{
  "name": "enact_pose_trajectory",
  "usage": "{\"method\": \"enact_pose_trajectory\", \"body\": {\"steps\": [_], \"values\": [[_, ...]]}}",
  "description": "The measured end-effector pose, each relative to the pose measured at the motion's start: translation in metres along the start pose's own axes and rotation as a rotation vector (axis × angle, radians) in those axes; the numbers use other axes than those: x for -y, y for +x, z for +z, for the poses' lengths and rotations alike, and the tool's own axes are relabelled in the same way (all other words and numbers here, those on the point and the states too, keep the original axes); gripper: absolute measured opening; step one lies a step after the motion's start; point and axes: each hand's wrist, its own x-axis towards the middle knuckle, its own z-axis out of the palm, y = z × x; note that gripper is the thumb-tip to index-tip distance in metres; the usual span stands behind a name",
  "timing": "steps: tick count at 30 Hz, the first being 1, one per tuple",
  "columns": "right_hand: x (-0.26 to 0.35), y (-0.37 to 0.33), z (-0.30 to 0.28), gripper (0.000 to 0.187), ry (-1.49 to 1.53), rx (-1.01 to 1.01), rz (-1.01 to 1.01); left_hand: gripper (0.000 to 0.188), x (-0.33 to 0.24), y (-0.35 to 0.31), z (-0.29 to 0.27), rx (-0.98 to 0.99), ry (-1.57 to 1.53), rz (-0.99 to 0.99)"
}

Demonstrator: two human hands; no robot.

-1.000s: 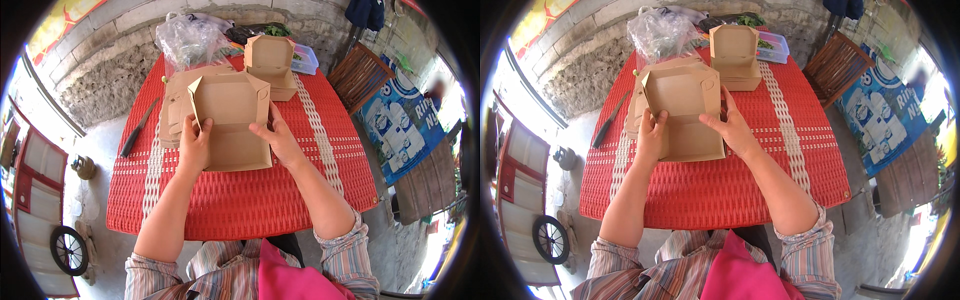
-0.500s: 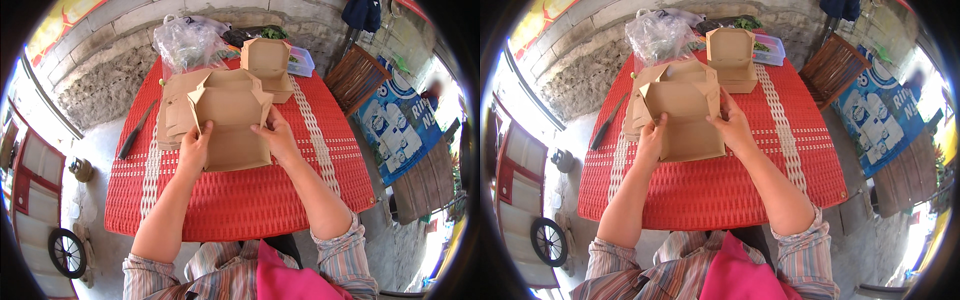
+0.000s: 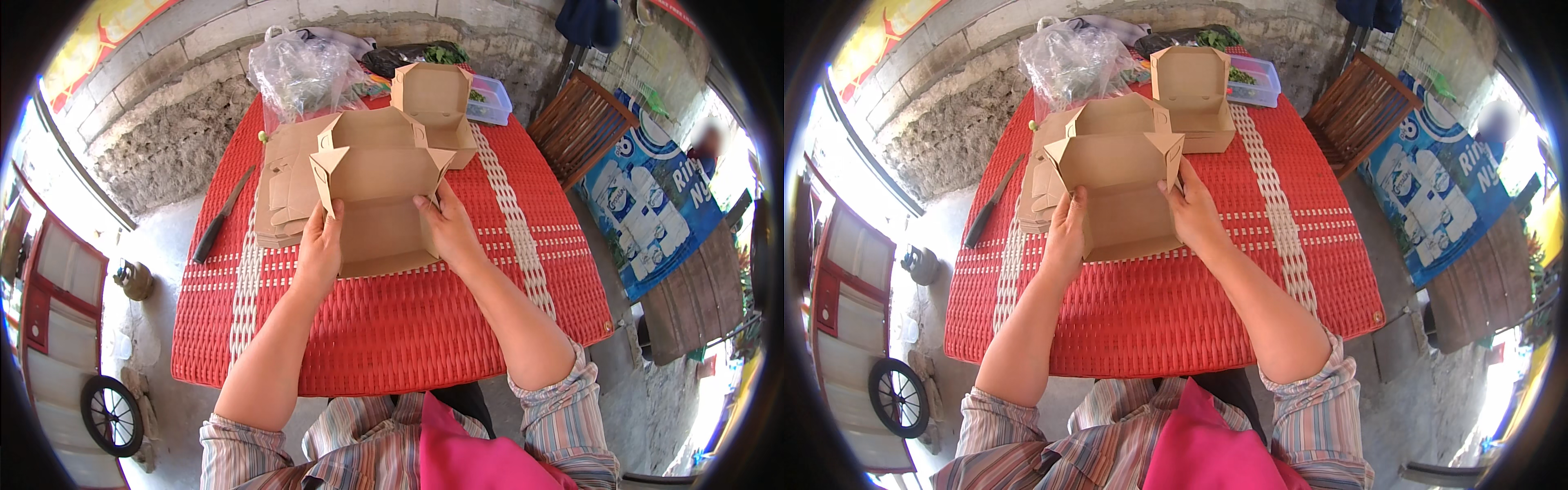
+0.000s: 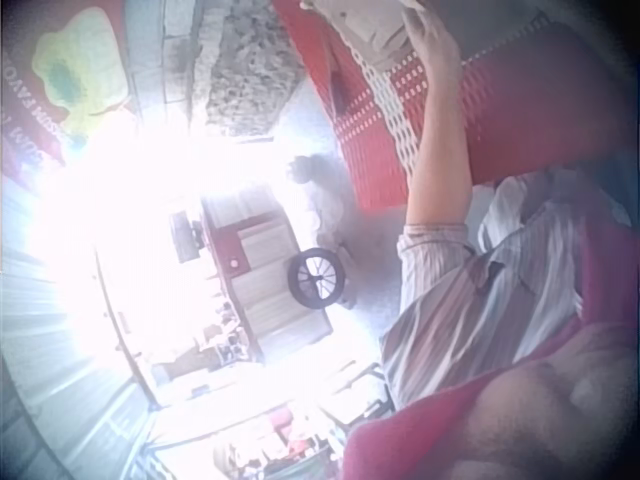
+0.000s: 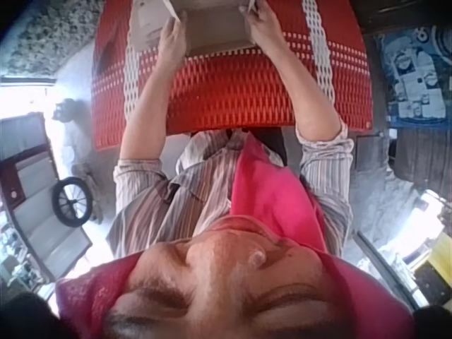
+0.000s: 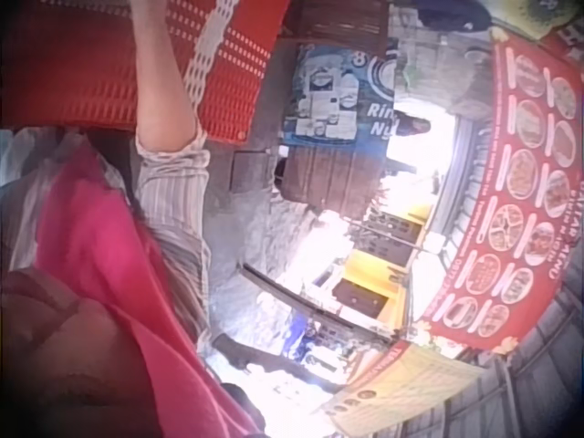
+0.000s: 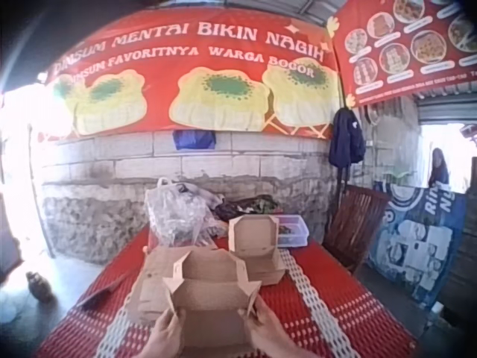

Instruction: The person assembles flat cardboard food containers by folding along pre-scored lines and tucking tabs into slots. They handle multiple containers one at a time, stacking completed units on the table.

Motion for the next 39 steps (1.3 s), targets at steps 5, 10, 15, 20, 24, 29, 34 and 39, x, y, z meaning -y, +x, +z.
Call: {"method": "enact_pose_trajectory", "body": {"steps": [5, 10, 15, 20, 24, 29, 34, 39], "values": [[0.031, -0.007, -0.001, 0.059, 0.226, 0.073, 0.186, 0.061, -0.010, -0.001, -0.001, -0.098, -0.065, -0.037], [0.017, -0.005, -0.007, 0.059, -0.004, 0.132, 0.197, 0.063, -0.014, 0.001, -0.006, -0.057, -0.101, -0.081], [0.005, 0.006, -0.032, 0.057, -0.062, -0.190, -0.019, 0.058, -0.003, 0.006, -0.016, 0.052, 0.143, 0.226], [-0.014, 0.025, -0.092, 0.059, 0.041, -0.776, -0.056, 0.054, 0.007, 0.024, -0.034, -0.054, 1.009, 0.442], [-0.024, 0.028, -0.134, 0.048, 0.222, -0.752, -0.006, 0.052, 0.030, 0.031, -0.045, -0.125, 1.223, 0.408], [-0.075, 0.029, -0.161, 0.046, 0.048, -0.763, 0.335, 0.048, 0.032, 0.034, -0.045, -0.102, 1.279, 0.368], [-0.100, 0.030, -0.179, 0.051, -0.576, -0.768, 0.272, 0.039, 0.027, 0.035, -0.042, -0.124, 1.303, 0.417], [-0.102, 0.033, -0.176, 0.056, -0.578, -0.753, 0.356, 0.024, 0.024, 0.032, -0.042, -0.205, 1.266, 0.578]]}}
